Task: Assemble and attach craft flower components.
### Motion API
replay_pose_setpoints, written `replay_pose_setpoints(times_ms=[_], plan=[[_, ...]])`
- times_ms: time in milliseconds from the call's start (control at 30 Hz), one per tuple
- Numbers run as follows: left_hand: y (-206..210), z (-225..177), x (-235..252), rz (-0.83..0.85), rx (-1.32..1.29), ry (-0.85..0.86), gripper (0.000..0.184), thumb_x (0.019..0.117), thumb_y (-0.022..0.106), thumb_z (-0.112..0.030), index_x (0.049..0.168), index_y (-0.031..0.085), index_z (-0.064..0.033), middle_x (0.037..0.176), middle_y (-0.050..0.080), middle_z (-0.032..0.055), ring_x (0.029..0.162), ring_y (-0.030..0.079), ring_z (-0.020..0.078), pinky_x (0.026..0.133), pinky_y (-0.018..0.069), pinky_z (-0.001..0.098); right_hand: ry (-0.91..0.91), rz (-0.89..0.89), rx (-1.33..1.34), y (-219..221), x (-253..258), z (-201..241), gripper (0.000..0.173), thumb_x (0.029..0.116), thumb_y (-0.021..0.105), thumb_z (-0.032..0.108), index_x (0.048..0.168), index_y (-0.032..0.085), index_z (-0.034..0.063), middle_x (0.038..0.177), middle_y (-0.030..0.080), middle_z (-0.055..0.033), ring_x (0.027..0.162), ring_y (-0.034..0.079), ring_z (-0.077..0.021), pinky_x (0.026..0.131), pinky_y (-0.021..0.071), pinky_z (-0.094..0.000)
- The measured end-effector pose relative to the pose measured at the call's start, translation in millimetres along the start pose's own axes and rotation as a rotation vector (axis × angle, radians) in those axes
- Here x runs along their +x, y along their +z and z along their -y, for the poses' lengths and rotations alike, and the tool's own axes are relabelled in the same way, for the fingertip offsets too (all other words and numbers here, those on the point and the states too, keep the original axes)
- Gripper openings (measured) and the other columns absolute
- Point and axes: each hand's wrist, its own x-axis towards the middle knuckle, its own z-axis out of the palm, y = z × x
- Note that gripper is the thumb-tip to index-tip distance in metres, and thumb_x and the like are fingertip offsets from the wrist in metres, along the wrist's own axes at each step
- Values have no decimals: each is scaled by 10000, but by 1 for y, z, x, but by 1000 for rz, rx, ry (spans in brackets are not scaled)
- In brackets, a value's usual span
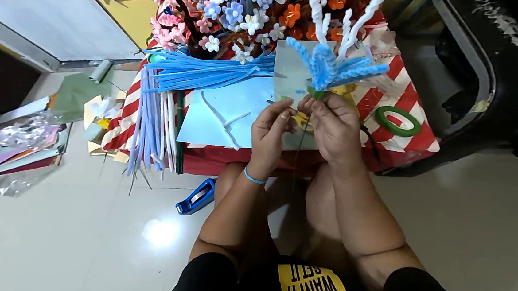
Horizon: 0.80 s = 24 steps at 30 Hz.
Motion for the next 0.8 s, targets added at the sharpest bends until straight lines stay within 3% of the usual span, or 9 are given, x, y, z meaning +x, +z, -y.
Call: replay_pose_setpoints(times_ms=[167, 300, 400, 467, 533, 633, 800], plan=[[-11, -3, 5, -63, 18, 152, 121, 1037, 589, -134, 1085, 697, -162, 890, 686, -50, 752, 646, 23, 709, 564, 198, 34, 26, -34, 0, -2, 2, 260, 1055, 466, 73, 944, 695, 127, 957, 696, 51, 901, 657, -42, 843, 562, -249], [-12, -6, 7, -15, -115, -21, 99, 1025, 613, -186, 1027, 709, -168, 919, 679, -39, 811, 653, 45, 754, 568, 222, 76, 88, -21, 6, -5, -1, 285, 1061, 433, 73, 948, 690, 121, 920, 693, 57, 868, 656, -32, 828, 564, -245], [-10, -9, 7, -8, -199, -151, 191, 1039, 569, -174, 1122, 735, -130, 1006, 714, -17, 855, 666, 47, 798, 568, 227, 125, 116, 0, 11, -8, -1, 262, 1060, 440, 70, 952, 675, 111, 886, 681, 59, 835, 652, -20, 804, 565, -221], [-13, -10, 8, 7, -209, -178, 207, 1047, 571, -217, 1126, 744, -135, 1030, 711, -29, 829, 643, 22, 757, 549, 196, 174, 120, 13, 14, -10, 1, 264, 1058, 448, 70, 953, 684, 124, 875, 680, 70, 804, 641, -10, 772, 558, -198], [-16, -11, 8, 48, -212, -168, 189, 1035, 595, -243, 1055, 759, -150, 1051, 711, -36, 811, 632, 6, 719, 537, 179, 195, 136, 29, 16, -11, 1, 271, 1058, 454, 71, 944, 693, 128, 868, 679, 70, 787, 632, -6, 747, 550, -186], [-16, -13, 9, 109, -232, -145, 200, 1020, 614, -231, 892, 750, -158, 927, 678, -58, 738, 592, -6, 651, 503, 161, 222, 159, 52, 18, -13, 0, 275, 1055, 456, 62, 933, 695, 121, 857, 676, 62, 785, 634, -9, 743, 555, -189], [-20, -13, 8, 126, -334, -168, 175, 1012, 617, -188, 913, 753, -138, 898, 706, -20, 701, 611, 11, 620, 514, 170, 274, 157, 103, 23, -14, 0, 278, 1046, 458, 33, 922, 698, 99, 829, 679, 46, 764, 643, -20, 744, 564, -198]])
